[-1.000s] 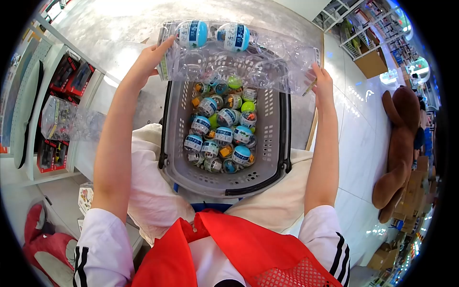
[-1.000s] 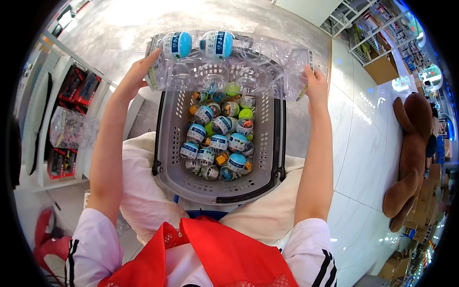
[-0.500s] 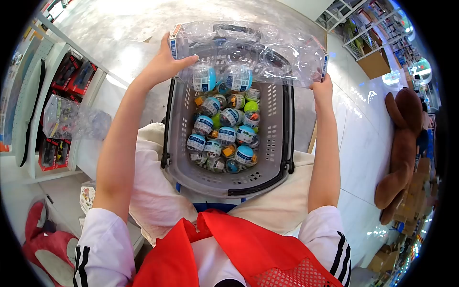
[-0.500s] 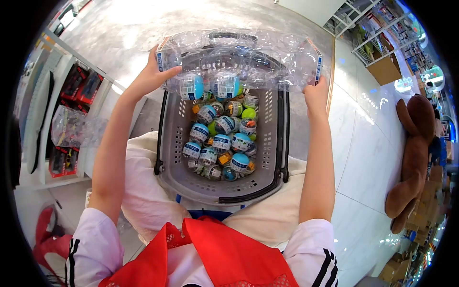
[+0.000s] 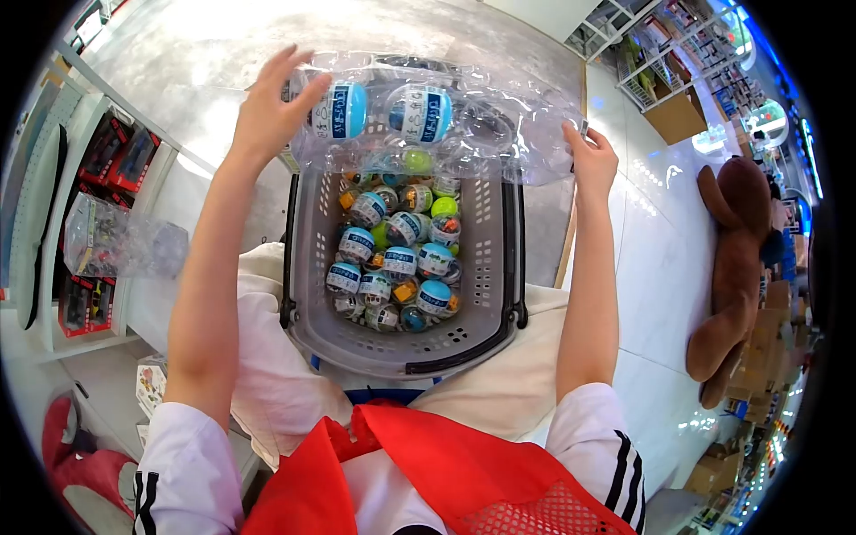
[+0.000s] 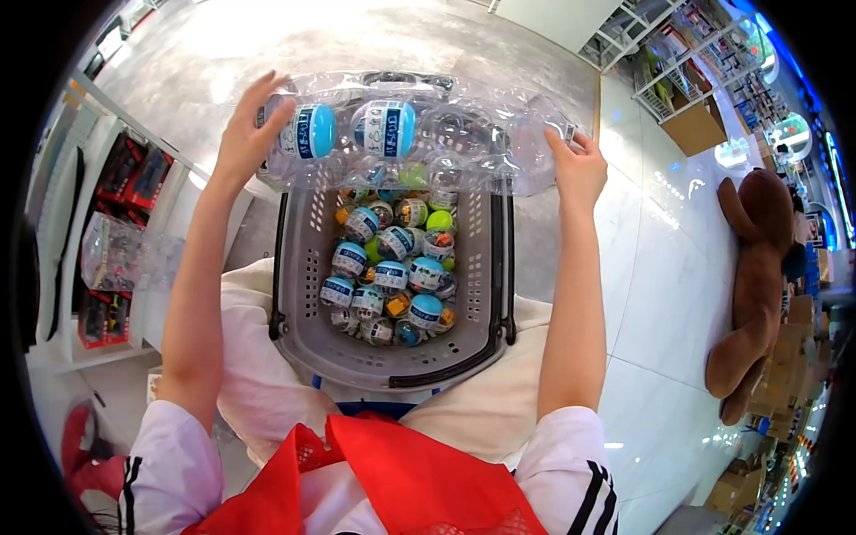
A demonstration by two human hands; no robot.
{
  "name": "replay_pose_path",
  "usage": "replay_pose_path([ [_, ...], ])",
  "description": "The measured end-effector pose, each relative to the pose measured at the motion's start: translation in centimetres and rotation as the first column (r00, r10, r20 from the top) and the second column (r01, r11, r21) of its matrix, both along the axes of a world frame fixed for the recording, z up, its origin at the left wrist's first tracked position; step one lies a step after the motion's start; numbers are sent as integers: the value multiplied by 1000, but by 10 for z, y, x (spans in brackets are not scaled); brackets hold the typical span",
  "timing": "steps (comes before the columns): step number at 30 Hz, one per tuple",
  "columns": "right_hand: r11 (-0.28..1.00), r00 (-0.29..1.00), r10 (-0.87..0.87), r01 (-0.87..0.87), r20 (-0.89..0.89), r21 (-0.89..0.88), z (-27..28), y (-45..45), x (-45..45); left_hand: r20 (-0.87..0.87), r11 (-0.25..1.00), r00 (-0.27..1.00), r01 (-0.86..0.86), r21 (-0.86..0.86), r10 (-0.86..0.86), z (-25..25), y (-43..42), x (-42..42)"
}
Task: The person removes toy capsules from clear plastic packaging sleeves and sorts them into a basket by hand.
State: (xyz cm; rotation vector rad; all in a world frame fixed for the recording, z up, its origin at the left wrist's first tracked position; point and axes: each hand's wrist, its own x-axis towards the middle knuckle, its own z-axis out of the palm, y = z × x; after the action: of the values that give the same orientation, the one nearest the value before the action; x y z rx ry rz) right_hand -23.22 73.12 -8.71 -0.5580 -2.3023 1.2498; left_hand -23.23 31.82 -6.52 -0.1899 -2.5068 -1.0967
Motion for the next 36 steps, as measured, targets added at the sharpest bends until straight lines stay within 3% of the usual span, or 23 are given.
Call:
replay_pose_path([
  [2, 998, 1000, 8, -9, 22, 57, -1, 5, -8, 52, 986, 998, 47, -163, -39, -3, -2, 1],
  [5, 997, 999, -7, 4, 43, 73, 4, 1, -14, 2, 978, 995, 98, -186, -99, -2, 0, 6],
  [8, 995, 999, -37, 34, 25, 96, 1, 1, -21, -95, 897, 988, 71, -437, -125, -4, 7, 12],
  [12, 1000, 1000, -2, 2, -23, 9, 6, -16, -19, -15, 928, 989, 130, -349, -144, -1, 7, 6],
  [13, 955, 985, -22, 72, -171, 289, 8, -25, -17, -21, 932, 989, 133, -338, -149, 1, 7, 6],
  [15, 638, 893, 71, 302, -445, 709, 11, -53, -9, -16, 937, 990, 126, -325, -139, 5, 9, 9],
  [17, 636, 861, 335, 93, -383, 766, 33, -102, 12, -16, 941, 991, 121, -317, -133, 6, 9, 9],
  [19, 553, 814, 486, -4, -319, 833, 32, -141, 24, -24, 940, 991, 119, -320, -134, 5, 9, 8],
  [21, 607, 854, 501, -229, -143, 761, 36, -176, 34, -23, 943, 990, 123, -310, -136, 3, 9, 7],
  [28, 579, 961, 218, -267, 169, 770, 49, -224, 20, -41, 946, 986, 145, -289, -163, 2, 8, 9],
  [36, 584, 920, 341, -367, 191, 724, 50, -215, 4, -61, 951, 982, 155, -268, -177, -5, 6, -1],
])
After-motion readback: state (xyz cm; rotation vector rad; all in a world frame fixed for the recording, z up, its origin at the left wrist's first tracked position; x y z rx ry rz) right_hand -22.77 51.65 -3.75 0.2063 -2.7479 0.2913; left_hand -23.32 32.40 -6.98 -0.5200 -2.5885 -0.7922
